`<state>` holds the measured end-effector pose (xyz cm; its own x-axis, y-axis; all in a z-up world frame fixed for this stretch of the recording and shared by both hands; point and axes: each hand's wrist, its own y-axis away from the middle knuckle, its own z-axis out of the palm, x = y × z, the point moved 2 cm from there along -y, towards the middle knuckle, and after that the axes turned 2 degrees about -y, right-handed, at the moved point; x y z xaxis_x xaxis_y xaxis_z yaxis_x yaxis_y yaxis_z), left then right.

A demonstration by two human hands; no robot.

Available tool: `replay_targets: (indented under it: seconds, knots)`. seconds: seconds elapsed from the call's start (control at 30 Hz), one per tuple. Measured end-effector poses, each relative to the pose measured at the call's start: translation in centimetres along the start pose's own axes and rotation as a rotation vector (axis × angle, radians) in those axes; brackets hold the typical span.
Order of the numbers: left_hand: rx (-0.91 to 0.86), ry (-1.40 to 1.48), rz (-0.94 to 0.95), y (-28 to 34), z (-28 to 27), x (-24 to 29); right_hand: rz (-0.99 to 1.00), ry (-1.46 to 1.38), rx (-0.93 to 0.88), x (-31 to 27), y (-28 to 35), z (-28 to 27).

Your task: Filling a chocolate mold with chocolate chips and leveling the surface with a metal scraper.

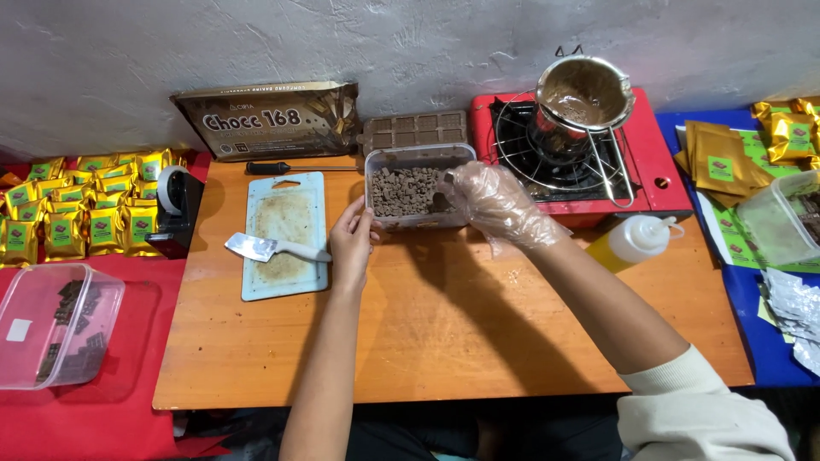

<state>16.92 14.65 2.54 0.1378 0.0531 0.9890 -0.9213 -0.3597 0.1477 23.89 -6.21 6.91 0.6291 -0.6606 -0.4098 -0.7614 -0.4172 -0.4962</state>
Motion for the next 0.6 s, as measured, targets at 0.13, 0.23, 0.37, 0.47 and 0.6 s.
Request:
replay_targets:
  seconds: [0.13,0.23,0.37,0.47,0.6]
  knots:
    - [-0.003,0.014,0.003,-0.2,-0.1,-0.5,0.303,0.109,-0.099,1.0,-0.7,0.4]
    - [-0.012,0.017,0.006,-0.1,-0.1,-0.3,0.407,0.175,-0.087,1.6,-1.0,0.1]
    - [-0.024,0.005,-0.002,-0.4,-0.2,-0.4,0.442,0.101,-0.100,1.6,-0.9,-0.8]
    - [-0.059,0.021,-0.022,-0.4,-0.5,-0.2,0.374,0.015,-0.040,-0.1,-0.6,-2.1]
    - [-0.073,0.022,-0.021,-0.6,-0.7,-0.4,0.289,0.020,-0.050,1.2,-0.2,-0.1]
